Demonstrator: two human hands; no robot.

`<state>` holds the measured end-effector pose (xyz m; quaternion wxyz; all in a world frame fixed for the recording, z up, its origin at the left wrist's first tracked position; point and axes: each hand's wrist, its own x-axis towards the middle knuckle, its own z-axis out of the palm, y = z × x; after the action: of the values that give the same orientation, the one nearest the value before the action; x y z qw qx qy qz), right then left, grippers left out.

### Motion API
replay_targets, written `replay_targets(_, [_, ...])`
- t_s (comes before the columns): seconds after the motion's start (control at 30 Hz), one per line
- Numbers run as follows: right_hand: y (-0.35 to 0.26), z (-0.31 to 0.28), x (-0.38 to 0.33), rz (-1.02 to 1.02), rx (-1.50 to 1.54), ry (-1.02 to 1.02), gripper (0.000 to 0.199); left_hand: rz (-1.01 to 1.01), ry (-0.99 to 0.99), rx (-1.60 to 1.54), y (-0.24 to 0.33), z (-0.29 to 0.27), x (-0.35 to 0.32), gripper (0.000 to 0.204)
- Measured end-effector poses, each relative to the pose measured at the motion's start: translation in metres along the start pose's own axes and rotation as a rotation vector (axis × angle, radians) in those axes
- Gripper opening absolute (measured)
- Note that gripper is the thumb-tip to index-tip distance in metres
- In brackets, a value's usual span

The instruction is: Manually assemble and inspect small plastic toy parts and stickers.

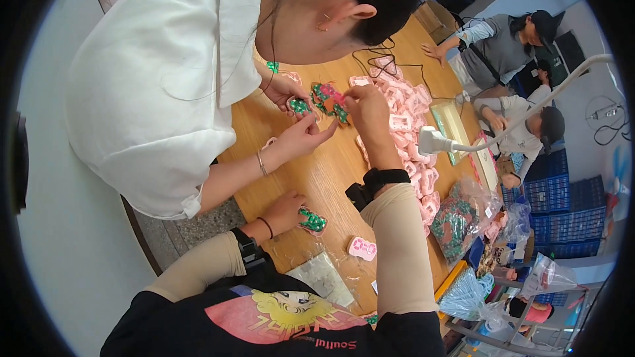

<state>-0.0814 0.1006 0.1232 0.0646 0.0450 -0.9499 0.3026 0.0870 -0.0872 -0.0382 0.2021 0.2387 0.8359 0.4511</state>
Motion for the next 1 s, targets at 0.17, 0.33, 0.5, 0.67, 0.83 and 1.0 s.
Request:
replay_targets(0.17, [0.007,0.034,-0.01,-0.208,-0.202,0.322,0.01,0.033,0.032,0.017,-0.001,0.001,0.0,0.027])
replay_targets(0.33, [-0.009,0.059,-0.018,-0.204,-0.251,0.295,0.009,-0.018,0.004,0.045,0.004,-0.003,-0.002,0.028])
replay_targets(0.5, [-0.024,0.087,-0.019,-0.036,-0.35,0.197,0.009,-0.017,0.006,0.066,0.003,-0.004,-0.002,0.027])
replay_targets(0.67, [-0.034,0.091,-0.02,0.035,-0.435,0.098,0.009,-0.021,0.014,0.049,0.003,-0.001,0.0,0.027])
replay_targets(0.83, [-0.029,0.1,-0.016,-0.031,-0.522,0.056,0.01,-0.001,0.001,0.047,0.005,-0.005,0.0,0.022])
replay_targets(1.0, [-0.029,0.101,-0.016,-0.078,-0.551,0.081,0.011,0.026,0.033,0.07,0.005,-0.006,-0.002,0.022])
